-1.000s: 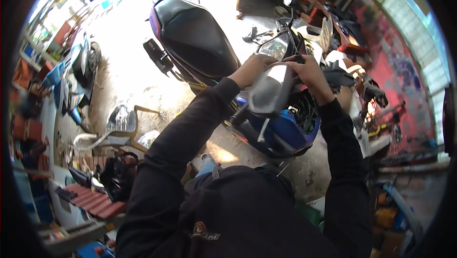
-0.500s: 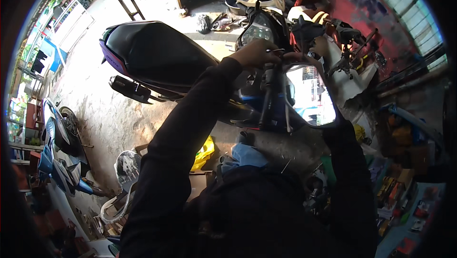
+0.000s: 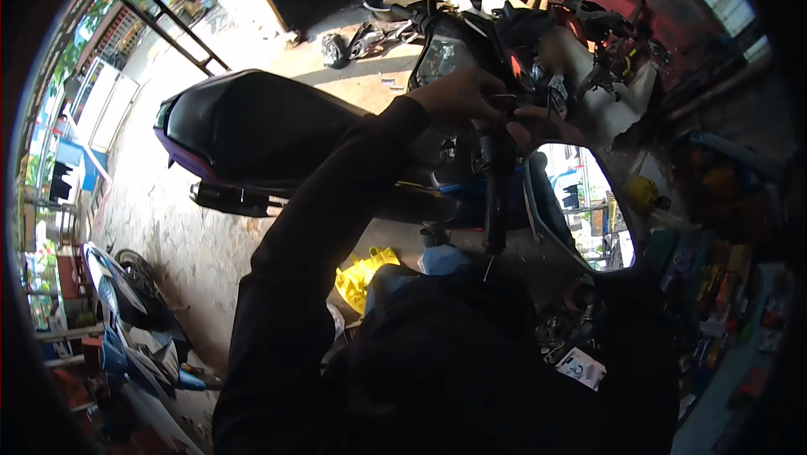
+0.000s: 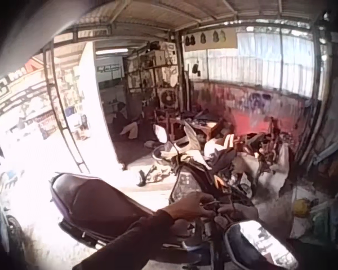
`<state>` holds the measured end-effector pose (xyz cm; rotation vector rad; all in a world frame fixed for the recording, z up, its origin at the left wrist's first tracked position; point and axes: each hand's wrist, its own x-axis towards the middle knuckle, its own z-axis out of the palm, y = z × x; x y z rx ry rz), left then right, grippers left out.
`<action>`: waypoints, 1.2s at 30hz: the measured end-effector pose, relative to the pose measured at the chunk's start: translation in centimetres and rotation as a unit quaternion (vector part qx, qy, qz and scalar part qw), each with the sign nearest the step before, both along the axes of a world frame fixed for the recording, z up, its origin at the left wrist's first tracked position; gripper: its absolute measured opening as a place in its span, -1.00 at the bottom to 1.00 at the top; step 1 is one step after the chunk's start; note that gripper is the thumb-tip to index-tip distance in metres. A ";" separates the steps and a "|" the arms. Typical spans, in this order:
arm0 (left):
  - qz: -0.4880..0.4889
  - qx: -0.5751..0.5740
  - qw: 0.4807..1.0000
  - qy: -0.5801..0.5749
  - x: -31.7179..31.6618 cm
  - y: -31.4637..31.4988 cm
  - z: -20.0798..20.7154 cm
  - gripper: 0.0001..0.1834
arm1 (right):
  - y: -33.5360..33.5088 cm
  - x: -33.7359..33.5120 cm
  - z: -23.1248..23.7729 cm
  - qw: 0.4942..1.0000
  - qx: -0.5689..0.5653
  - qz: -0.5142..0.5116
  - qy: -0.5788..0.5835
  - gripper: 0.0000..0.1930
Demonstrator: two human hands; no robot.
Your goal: The person removes the front fairing of a motorcycle by hand and with a screwdriver, then unfastens various screws on the side panels and handlebars.
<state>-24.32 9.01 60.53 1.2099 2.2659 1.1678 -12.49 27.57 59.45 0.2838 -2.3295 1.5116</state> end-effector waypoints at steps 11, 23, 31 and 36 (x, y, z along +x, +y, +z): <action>-0.158 -0.063 0.985 0.038 -2.7 2.4 2.2 -0.62 | -3.5 3.5 2.5 0.973 -0.185 -0.105 -0.091 -0.76; -0.241 0.045 0.969 0.012 -3.0 1.1 0.8 -0.50 | -9.6 3.2 0.1 0.920 -0.226 -0.320 -0.009 -0.72; -0.205 0.081 0.968 0.119 -3.4 0.7 -1.0 -0.53 | -13.5 1.6 -0.8 0.860 -0.274 -0.430 0.021 -0.74; -0.196 0.120 0.972 0.054 -3.2 0.7 -1.7 -0.60 | -14.6 1.9 -1.5 0.865 -0.305 -0.397 -0.017 -0.69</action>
